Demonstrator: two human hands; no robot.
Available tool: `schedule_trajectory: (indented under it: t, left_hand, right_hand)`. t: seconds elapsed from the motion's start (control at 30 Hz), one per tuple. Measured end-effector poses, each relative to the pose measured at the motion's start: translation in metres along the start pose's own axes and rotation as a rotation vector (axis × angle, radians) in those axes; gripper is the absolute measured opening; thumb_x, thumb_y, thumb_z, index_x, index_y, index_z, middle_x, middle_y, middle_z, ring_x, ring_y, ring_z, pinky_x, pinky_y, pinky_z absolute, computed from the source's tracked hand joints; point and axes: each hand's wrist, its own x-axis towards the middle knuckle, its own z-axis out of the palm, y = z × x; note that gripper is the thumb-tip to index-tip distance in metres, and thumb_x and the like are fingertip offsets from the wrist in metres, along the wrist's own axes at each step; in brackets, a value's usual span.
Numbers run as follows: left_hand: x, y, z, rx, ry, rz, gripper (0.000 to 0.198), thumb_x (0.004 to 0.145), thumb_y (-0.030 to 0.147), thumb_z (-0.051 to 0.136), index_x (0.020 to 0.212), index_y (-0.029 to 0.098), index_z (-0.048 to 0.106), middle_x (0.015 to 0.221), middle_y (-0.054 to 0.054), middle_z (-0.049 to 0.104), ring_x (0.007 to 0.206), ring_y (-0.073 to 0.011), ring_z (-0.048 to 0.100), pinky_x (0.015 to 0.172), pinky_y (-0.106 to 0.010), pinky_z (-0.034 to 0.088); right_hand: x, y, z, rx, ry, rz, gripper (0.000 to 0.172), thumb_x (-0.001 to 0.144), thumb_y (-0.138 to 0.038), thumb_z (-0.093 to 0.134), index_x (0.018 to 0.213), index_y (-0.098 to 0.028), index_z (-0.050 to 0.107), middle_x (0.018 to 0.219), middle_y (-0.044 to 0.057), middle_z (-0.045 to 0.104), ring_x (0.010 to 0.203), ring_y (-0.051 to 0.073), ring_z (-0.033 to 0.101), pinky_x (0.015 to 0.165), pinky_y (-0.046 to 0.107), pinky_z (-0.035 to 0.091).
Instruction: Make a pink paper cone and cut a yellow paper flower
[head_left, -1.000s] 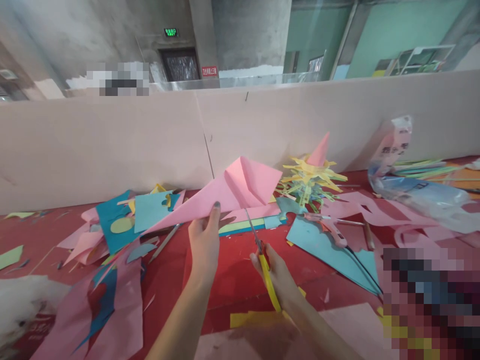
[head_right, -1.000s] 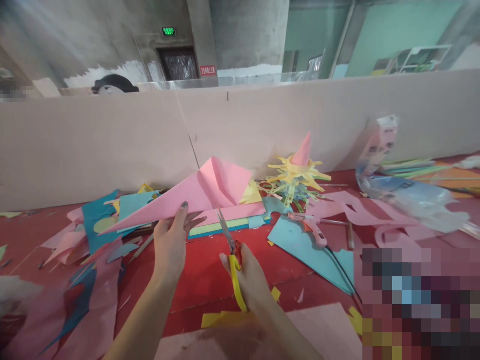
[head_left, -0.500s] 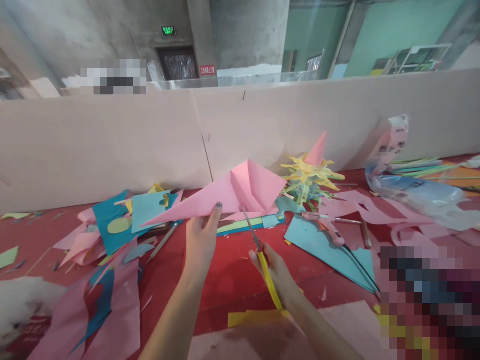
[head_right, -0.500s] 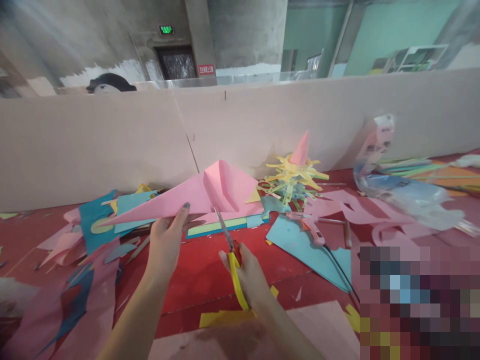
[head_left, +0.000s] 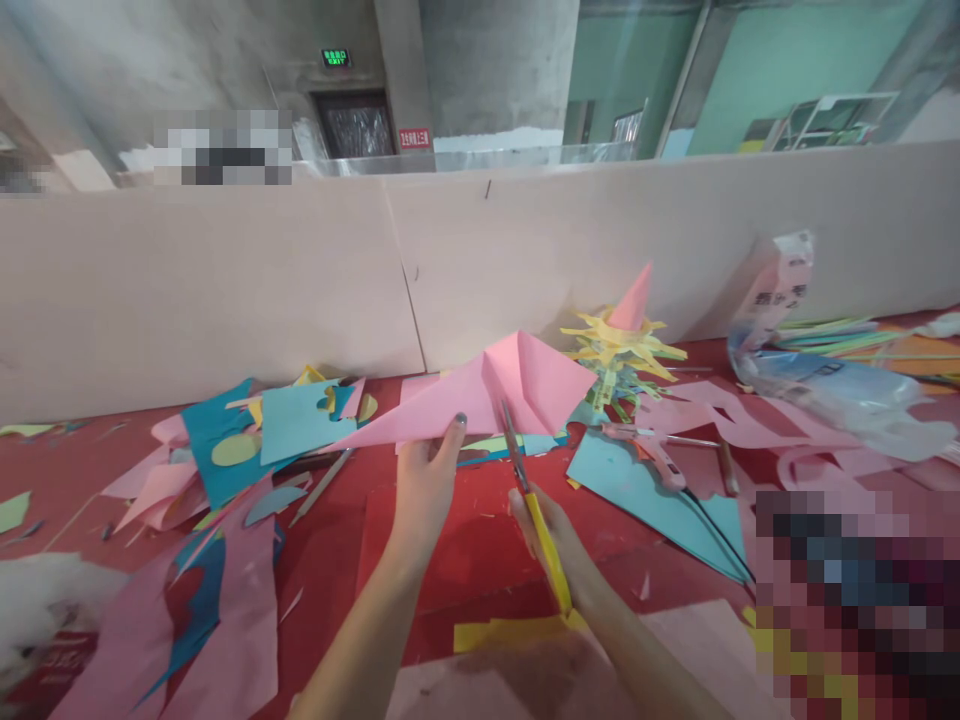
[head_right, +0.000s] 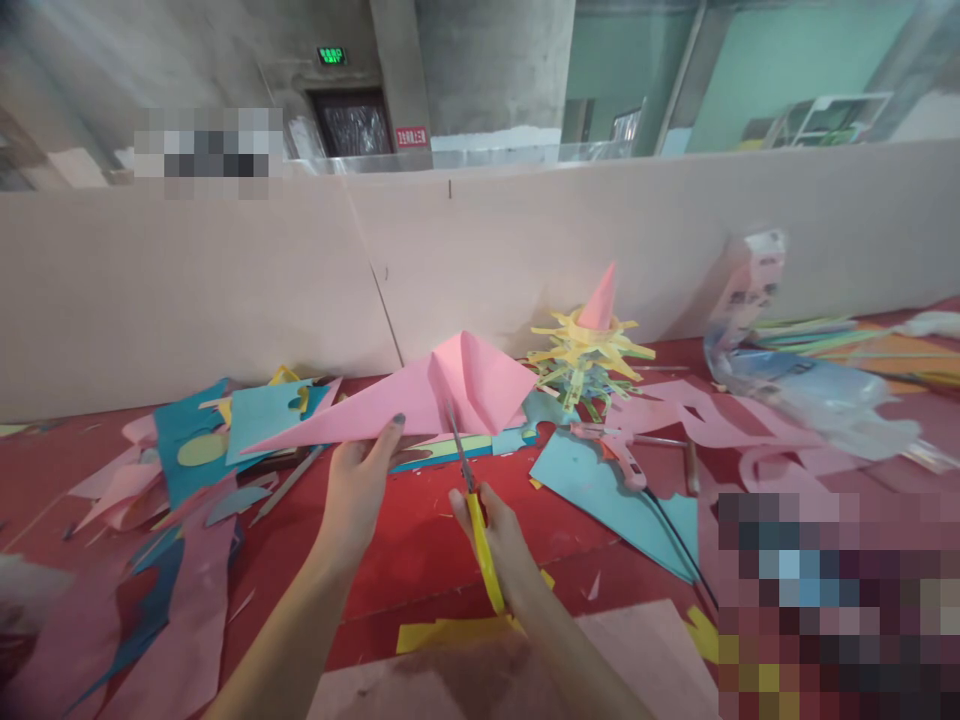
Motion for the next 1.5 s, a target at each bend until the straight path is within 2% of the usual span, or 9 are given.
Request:
schedule_trajectory:
  t: [0.2, 0.33, 0.53, 0.77, 0.9, 1.07, 1.2, 1.33, 1.5]
  left_hand:
    - [0.000, 0.007, -0.001, -0.010, -0.022, -0.033, 0.038, 0.070, 0.039, 0.065, 0.095, 0.010, 0.065, 0.082, -0.008, 0.070, 0.083, -0.0253, 0.066, 0.074, -0.036, 0.056]
    - [0.000, 0.008, 0.000, -0.026, -0.034, -0.050, 0.039, 0.070, 0.039, 0.064, 0.095, 0.010, 0.065, 0.082, -0.008, 0.070, 0.079, -0.0255, 0.067, 0.067, -0.035, 0.057]
    - [0.001, 0.008, 0.000, -0.033, -0.037, -0.050, 0.039, 0.069, 0.040, 0.065, 0.092, 0.009, 0.064, 0.084, -0.009, 0.070, 0.080, -0.0258, 0.067, 0.067, -0.035, 0.057]
    - [0.002, 0.006, -0.003, 0.017, 0.005, -0.018, 0.041, 0.073, 0.042, 0.060, 0.096, 0.008, 0.064, 0.078, -0.008, 0.070, 0.072, -0.0235, 0.068, 0.069, -0.034, 0.056]
    - [0.000, 0.008, -0.002, 0.117, 0.044, 0.033, 0.037, 0.075, 0.041, 0.058, 0.090, 0.009, 0.065, 0.078, -0.007, 0.070, 0.077, -0.0236, 0.067, 0.072, -0.032, 0.055]
    - [-0.004, 0.013, 0.001, 0.150, 0.088, 0.044, 0.035, 0.074, 0.041, 0.059, 0.086, 0.009, 0.066, 0.074, -0.006, 0.070, 0.076, -0.0237, 0.067, 0.070, -0.031, 0.055]
    - [-0.006, 0.012, 0.000, 0.086, 0.108, 0.070, 0.038, 0.074, 0.043, 0.059, 0.090, 0.009, 0.065, 0.071, -0.005, 0.069, 0.072, -0.0239, 0.068, 0.069, -0.032, 0.055]
    - [-0.005, 0.009, -0.001, 0.047, 0.084, 0.056, 0.035, 0.070, 0.041, 0.063, 0.087, 0.010, 0.066, 0.068, -0.004, 0.068, 0.073, -0.0253, 0.067, 0.068, -0.033, 0.055]
    - [-0.001, 0.006, 0.000, -0.022, 0.064, 0.014, 0.037, 0.069, 0.041, 0.063, 0.088, 0.010, 0.064, 0.071, -0.006, 0.069, 0.079, -0.0271, 0.067, 0.068, -0.035, 0.055]
  right_hand:
    - [-0.001, 0.009, 0.002, -0.015, -0.144, 0.039, 0.046, 0.076, -0.065, 0.043, 0.063, -0.020, 0.040, 0.052, -0.005, 0.032, 0.045, 0.009, 0.029, 0.041, 0.023, 0.026]
    - [0.000, 0.017, 0.001, -0.003, -0.148, 0.040, 0.043, 0.079, -0.061, 0.044, 0.066, -0.020, 0.043, 0.052, -0.005, 0.033, 0.045, 0.008, 0.030, 0.041, 0.022, 0.027]
    - [0.000, 0.019, 0.000, -0.021, -0.163, 0.065, 0.043, 0.080, -0.062, 0.041, 0.069, -0.020, 0.041, 0.056, -0.005, 0.032, 0.046, 0.008, 0.030, 0.042, 0.021, 0.028]
    - [-0.004, 0.007, 0.003, -0.056, -0.139, 0.085, 0.049, 0.074, -0.067, 0.044, 0.068, -0.019, 0.045, 0.053, -0.005, 0.035, 0.045, 0.008, 0.031, 0.042, 0.023, 0.026]
    - [-0.007, -0.001, 0.003, -0.109, -0.099, 0.065, 0.051, 0.072, -0.070, 0.043, 0.068, -0.019, 0.046, 0.051, -0.006, 0.035, 0.046, 0.009, 0.030, 0.044, 0.024, 0.025]
    - [-0.009, -0.004, 0.003, -0.155, -0.120, 0.012, 0.048, 0.074, -0.067, 0.043, 0.070, -0.019, 0.046, 0.052, -0.005, 0.035, 0.048, 0.010, 0.032, 0.045, 0.024, 0.025]
    - [-0.009, -0.005, 0.004, -0.117, -0.114, 0.018, 0.048, 0.074, -0.067, 0.043, 0.067, -0.020, 0.043, 0.053, -0.006, 0.031, 0.047, 0.009, 0.029, 0.044, 0.024, 0.024]
    - [-0.007, -0.002, 0.003, -0.114, -0.141, 0.019, 0.050, 0.073, -0.069, 0.043, 0.067, -0.019, 0.044, 0.052, -0.005, 0.033, 0.047, 0.009, 0.031, 0.043, 0.023, 0.024]
    - [-0.005, 0.011, 0.001, 0.153, -0.245, 0.158, 0.053, 0.075, -0.069, 0.041, 0.078, -0.018, 0.050, 0.055, -0.006, 0.032, 0.043, 0.006, 0.027, 0.039, 0.019, 0.024]
